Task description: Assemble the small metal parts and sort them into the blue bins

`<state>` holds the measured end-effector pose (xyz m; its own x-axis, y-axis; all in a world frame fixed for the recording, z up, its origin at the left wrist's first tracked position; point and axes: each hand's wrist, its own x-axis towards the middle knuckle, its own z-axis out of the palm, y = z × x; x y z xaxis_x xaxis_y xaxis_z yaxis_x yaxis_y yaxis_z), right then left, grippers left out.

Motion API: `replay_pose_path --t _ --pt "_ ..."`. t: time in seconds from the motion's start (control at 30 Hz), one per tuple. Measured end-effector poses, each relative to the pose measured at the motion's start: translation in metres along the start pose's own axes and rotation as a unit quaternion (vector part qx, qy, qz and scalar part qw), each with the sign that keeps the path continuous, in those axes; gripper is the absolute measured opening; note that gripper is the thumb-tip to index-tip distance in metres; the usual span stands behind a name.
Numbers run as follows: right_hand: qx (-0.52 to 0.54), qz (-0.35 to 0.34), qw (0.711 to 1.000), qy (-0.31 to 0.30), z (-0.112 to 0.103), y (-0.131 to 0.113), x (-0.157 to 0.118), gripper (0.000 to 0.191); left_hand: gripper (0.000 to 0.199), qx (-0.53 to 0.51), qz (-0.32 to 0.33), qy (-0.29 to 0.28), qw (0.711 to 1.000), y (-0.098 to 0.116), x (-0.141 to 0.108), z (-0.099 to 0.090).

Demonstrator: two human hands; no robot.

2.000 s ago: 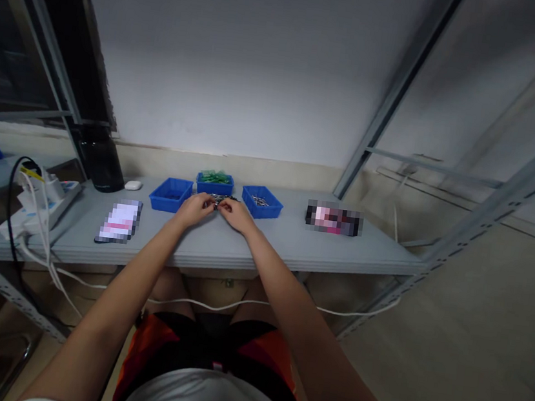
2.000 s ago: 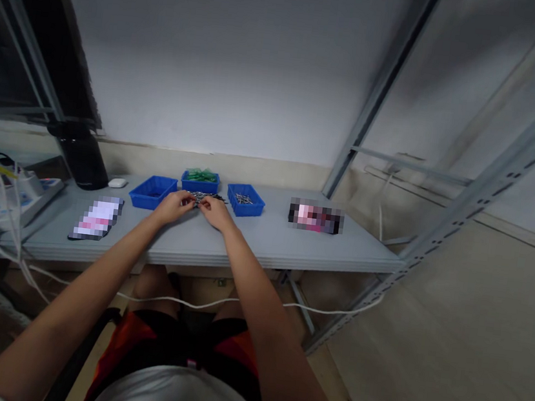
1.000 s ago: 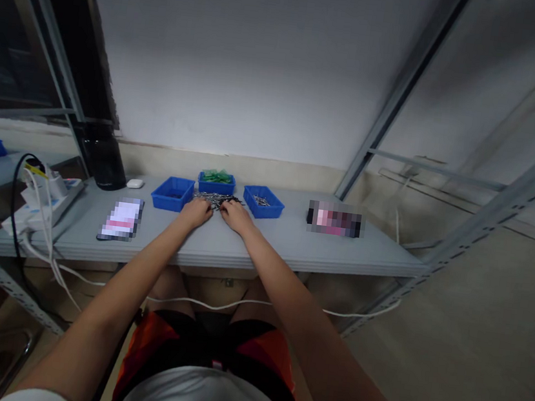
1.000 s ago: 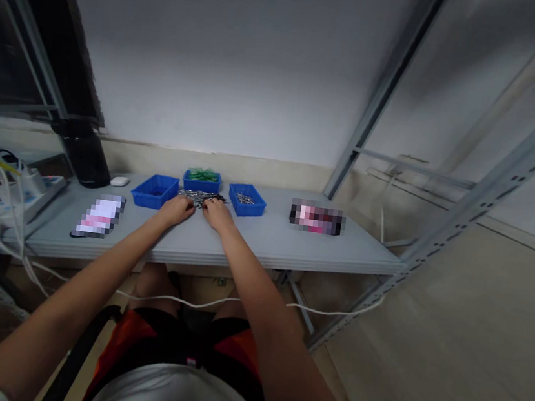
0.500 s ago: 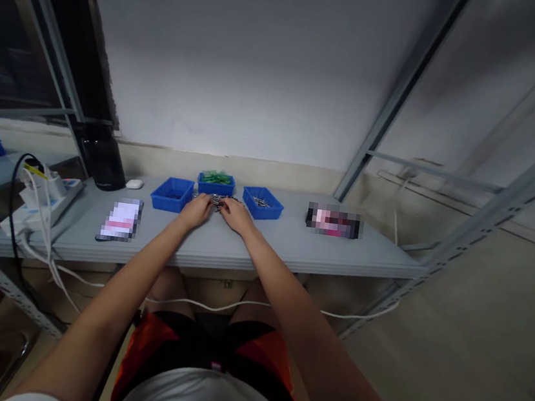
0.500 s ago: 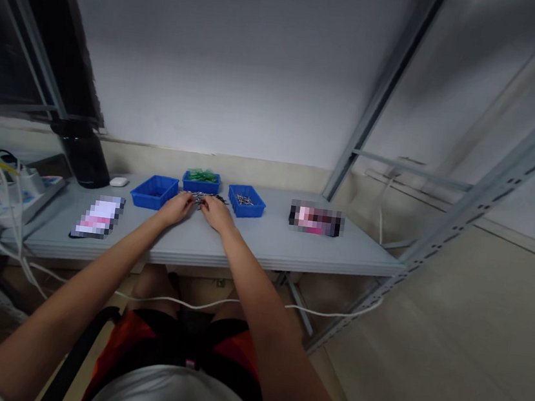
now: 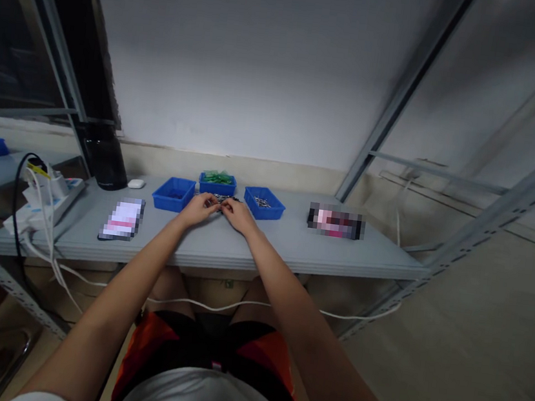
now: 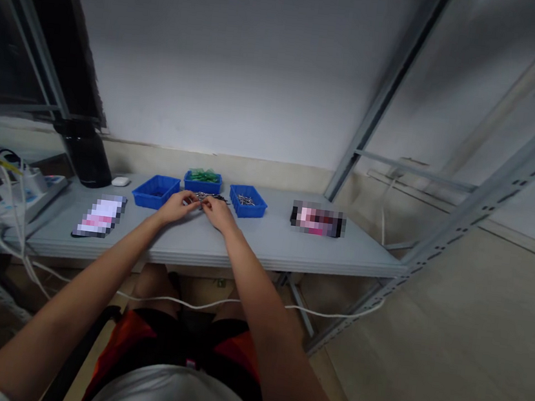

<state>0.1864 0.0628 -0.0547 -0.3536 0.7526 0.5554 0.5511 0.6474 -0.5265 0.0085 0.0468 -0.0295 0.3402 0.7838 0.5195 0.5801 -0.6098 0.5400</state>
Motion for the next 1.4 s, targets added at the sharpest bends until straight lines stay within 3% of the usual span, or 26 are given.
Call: replay_pose_path --t 0.27,0.57,0.87,1.1,1.27,1.4 --pt "0.016 0.019 0.998 0.051 -0.0018 -0.0036 0.0006 0.019 0.021 0.027 -0.04 0.074 0.996 -0.0057 0.0025 -0.0019" --pt "-0.008 0.0 0.999 0.04 -0.0012 -0.0049 -0.0001 0.015 0.023 0.043 0.047 -0.027 0.998 -0.0071 0.0028 0.0052" --pt "-0.036 -0.053 0.998 0.013 -0.0009 -0.0083 -0.0015 0.022 0.021 0.068 0.019 -0.015 0.997 -0.0101 0.0022 0.0015" --pt "-0.031 0.026 0.998 0.057 -0.0005 -0.0044 -0.0009 0.027 0.019 0.077 0.018 -0.009 0.997 -0.0098 0.0031 0.0024" --pt "-0.015 -0.019 1.0 0.019 0.0006 -0.0002 0.0002 0.022 0.016 0.063 0.023 -0.021 0.998 -0.0085 0.002 0.0031" --pt "-0.019 0.002 1.0 0.017 0.0007 0.0015 0.0004 0.02 0.017 0.063 0.027 -0.018 0.997 -0.0081 0.0018 0.0026"
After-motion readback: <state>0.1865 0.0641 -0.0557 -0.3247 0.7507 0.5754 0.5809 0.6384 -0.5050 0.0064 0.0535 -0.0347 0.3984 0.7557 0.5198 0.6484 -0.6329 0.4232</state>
